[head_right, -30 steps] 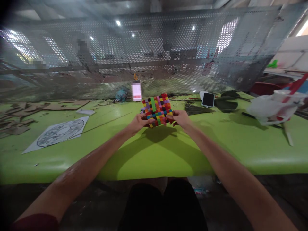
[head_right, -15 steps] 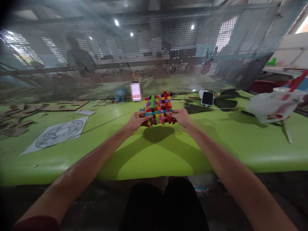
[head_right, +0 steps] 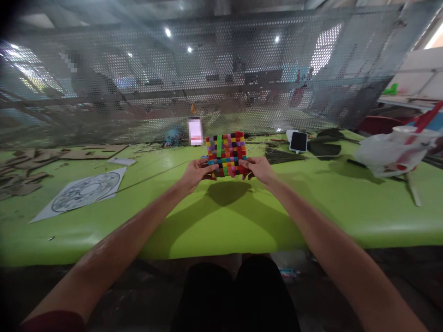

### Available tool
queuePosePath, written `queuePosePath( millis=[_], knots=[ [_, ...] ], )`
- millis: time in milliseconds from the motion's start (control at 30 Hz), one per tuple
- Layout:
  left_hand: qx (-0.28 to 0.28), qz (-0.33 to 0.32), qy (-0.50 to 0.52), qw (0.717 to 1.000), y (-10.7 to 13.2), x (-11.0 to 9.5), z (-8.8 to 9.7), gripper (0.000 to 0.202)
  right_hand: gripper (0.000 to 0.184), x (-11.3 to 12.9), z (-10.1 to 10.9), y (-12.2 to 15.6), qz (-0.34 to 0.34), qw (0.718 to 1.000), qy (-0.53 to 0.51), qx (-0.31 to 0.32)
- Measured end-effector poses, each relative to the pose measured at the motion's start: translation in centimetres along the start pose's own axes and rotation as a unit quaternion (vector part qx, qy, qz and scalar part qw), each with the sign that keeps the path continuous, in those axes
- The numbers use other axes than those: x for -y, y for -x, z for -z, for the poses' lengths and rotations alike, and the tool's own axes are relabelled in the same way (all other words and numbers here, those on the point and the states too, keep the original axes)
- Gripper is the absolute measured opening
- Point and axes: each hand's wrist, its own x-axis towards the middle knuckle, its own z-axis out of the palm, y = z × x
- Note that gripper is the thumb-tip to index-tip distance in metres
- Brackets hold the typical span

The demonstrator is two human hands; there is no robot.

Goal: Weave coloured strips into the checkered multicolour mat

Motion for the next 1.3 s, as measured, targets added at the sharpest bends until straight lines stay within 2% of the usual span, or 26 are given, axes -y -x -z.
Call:
queuePosePath(
  millis=[133,233,367,467,700,833,967,1167,1300],
  knots=[
    [0.007,-0.025,0.006,1.000,0.0,-0.1,0.1,0.045,0.025,-0.3,0.1,-0.1,0.001,1.000,0.009,0.010],
    [0.011,-0.037,0.011,0.999,-0.1,0.0,0.1,0.051,0.036,-0.5,-0.1,-0.1,0.011,1.000,0.003,0.027],
    [0.017,-0.043,0.018,0.999,-0.1,0.3,-0.1,0.055,0.046,-0.7,-0.3,-0.2,-0.010,1.000,0.009,-0.006],
    [0.021,-0.060,0.014,0.998,0.1,0.3,-0.2,0.055,0.044,-0.7,-0.3,-0.4,-0.008,1.000,-0.009,-0.022],
    [0.028,-0.086,0.016,0.996,0.1,0.2,0.0,0.058,0.043,-0.7,-0.4,-0.1,0.035,0.999,-0.006,-0.004],
    [0.057,-0.100,0.012,0.993,0.2,0.4,-0.1,0.062,0.048,-0.9,-0.8,0.2,0.062,0.998,-0.016,0.015],
    [0.082,-0.110,0.000,0.991,0.4,0.7,-0.4,0.062,0.050,-0.9,-1.2,0.5,0.068,0.996,-0.050,0.012],
    [0.093,-0.123,-0.008,0.988,0.6,0.8,-1.0,0.064,0.046,-0.8,-2.5,1.4,0.062,0.996,-0.052,0.041],
    [0.087,-0.117,-0.015,0.989,0.8,0.9,-1.4,0.064,0.042,-0.8,-2.8,1.6,0.079,0.995,-0.051,0.028]
  ],
)
